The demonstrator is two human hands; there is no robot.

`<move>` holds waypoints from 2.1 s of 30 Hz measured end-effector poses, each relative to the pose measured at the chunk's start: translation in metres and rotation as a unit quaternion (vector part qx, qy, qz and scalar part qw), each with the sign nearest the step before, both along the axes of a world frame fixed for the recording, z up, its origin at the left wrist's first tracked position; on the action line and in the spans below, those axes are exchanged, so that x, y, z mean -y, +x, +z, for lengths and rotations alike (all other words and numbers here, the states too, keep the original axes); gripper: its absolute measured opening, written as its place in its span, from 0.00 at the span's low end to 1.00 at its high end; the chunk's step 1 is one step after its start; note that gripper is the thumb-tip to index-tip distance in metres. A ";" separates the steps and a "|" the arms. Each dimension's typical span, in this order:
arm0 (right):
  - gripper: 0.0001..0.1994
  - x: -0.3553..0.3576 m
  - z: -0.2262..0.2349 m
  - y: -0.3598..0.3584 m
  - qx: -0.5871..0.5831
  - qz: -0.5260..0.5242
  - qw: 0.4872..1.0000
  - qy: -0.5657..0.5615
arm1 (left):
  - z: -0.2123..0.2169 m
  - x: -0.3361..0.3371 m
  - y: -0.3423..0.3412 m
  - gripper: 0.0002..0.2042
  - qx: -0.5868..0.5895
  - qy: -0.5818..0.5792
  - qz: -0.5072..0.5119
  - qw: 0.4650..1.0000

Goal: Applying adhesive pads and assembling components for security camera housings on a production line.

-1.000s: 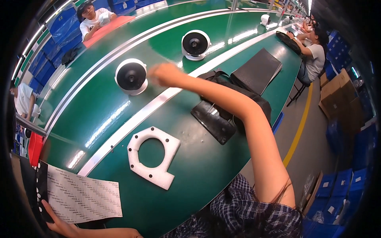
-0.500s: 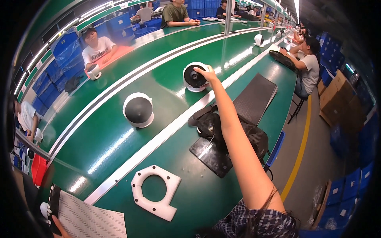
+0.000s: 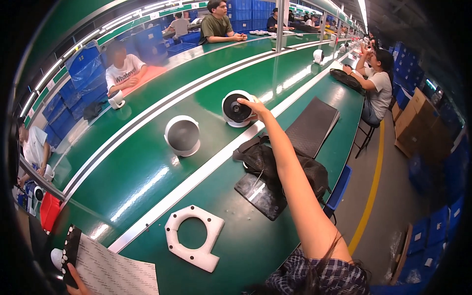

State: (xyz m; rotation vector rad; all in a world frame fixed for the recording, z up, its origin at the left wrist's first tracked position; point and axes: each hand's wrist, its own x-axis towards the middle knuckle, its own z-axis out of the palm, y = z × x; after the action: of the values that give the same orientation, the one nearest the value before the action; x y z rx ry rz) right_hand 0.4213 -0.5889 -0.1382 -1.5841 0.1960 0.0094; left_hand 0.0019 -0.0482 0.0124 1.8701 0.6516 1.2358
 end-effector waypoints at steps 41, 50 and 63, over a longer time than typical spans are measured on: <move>0.29 -0.193 0.002 -0.391 0.591 0.234 0.705 -0.314 | -0.023 -0.025 -0.012 0.15 0.166 -0.028 -0.068 0.983; 0.12 -0.197 0.025 -0.345 0.467 0.267 0.804 -0.253 | -0.016 -0.023 -0.011 0.14 0.164 -0.019 -0.103 0.981; 0.22 -0.233 0.077 -0.259 0.077 0.455 0.867 -0.187 | -0.021 0.000 0.000 0.14 0.094 0.017 -0.108 0.990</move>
State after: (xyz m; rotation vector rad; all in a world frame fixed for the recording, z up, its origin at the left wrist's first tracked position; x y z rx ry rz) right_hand 0.1620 -0.3559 -0.0610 -1.9219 -0.7328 0.6121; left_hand 0.0020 -0.0482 -0.0090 1.7722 0.3184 1.2674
